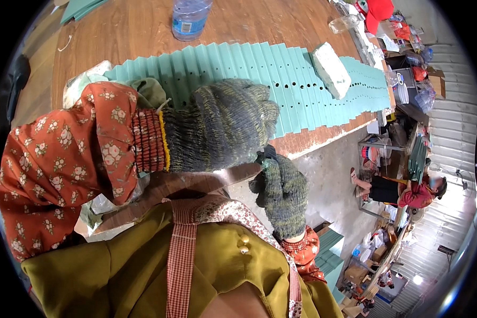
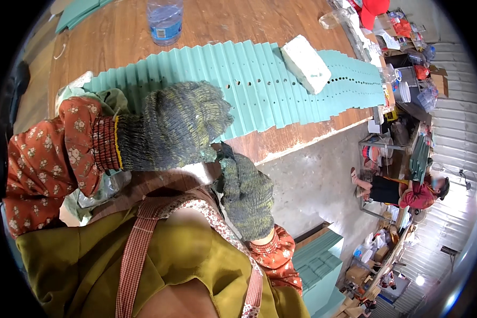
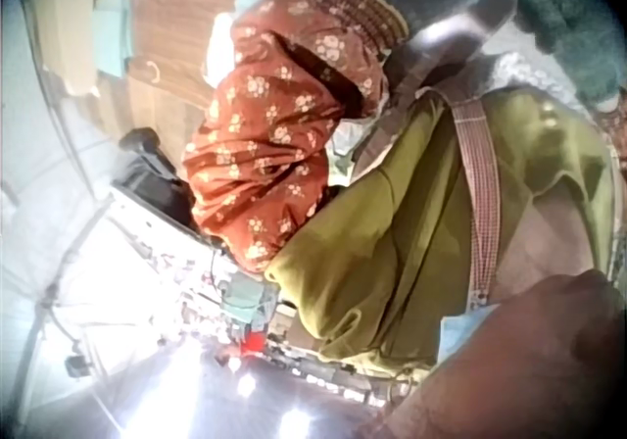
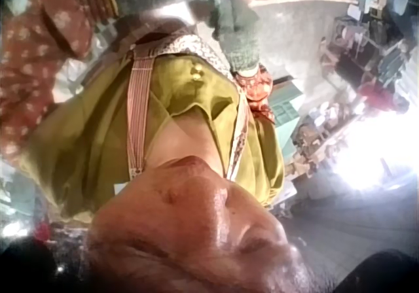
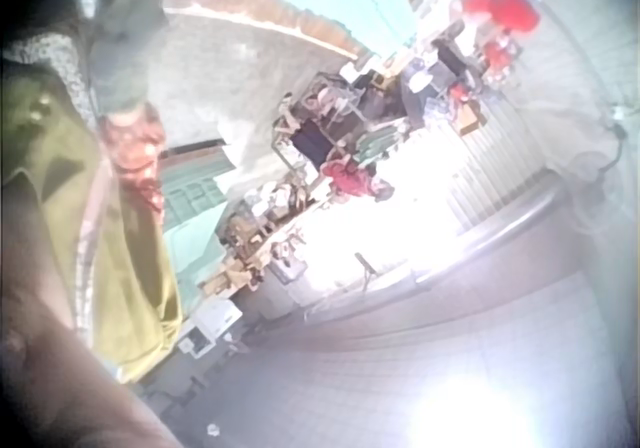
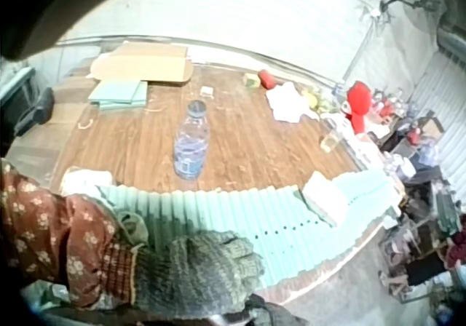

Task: The person uses a cloth to wipe and clean green bamboo slats before stacking them on a table.

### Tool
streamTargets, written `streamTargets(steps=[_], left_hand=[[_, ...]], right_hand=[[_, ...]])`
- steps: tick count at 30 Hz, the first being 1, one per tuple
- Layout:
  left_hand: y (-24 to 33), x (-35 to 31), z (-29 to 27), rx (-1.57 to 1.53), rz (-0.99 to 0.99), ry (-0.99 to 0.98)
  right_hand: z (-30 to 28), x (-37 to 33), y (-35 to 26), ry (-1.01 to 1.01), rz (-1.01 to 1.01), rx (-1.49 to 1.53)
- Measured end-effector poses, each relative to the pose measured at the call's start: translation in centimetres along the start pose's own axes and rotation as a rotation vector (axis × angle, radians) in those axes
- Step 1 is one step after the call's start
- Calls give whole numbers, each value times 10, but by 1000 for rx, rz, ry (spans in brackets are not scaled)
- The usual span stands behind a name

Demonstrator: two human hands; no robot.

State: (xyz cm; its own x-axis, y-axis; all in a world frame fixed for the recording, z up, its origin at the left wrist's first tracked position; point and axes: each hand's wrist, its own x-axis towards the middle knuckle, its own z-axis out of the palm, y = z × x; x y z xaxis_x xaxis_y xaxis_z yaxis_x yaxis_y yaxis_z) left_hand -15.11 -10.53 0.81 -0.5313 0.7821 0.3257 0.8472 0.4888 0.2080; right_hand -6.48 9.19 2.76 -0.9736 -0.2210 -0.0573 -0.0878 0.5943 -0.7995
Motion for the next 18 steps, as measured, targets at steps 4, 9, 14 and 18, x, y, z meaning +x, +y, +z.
streamTargets(steps=[4,9,14,18], left_hand=[[1,-1,-6,-10,-33,-15],[0,2,-6,-21,-30,-43],[0,10,-6,-19,-30,-78],[1,4,-13,-22,-47,-120]], right_hand=[[1,3,-8,6,54,-12],[-1,6,-3,-34,-75,-66],[1,8,19,84,-542,-349],[1,2,-15,10,-23,-13]])
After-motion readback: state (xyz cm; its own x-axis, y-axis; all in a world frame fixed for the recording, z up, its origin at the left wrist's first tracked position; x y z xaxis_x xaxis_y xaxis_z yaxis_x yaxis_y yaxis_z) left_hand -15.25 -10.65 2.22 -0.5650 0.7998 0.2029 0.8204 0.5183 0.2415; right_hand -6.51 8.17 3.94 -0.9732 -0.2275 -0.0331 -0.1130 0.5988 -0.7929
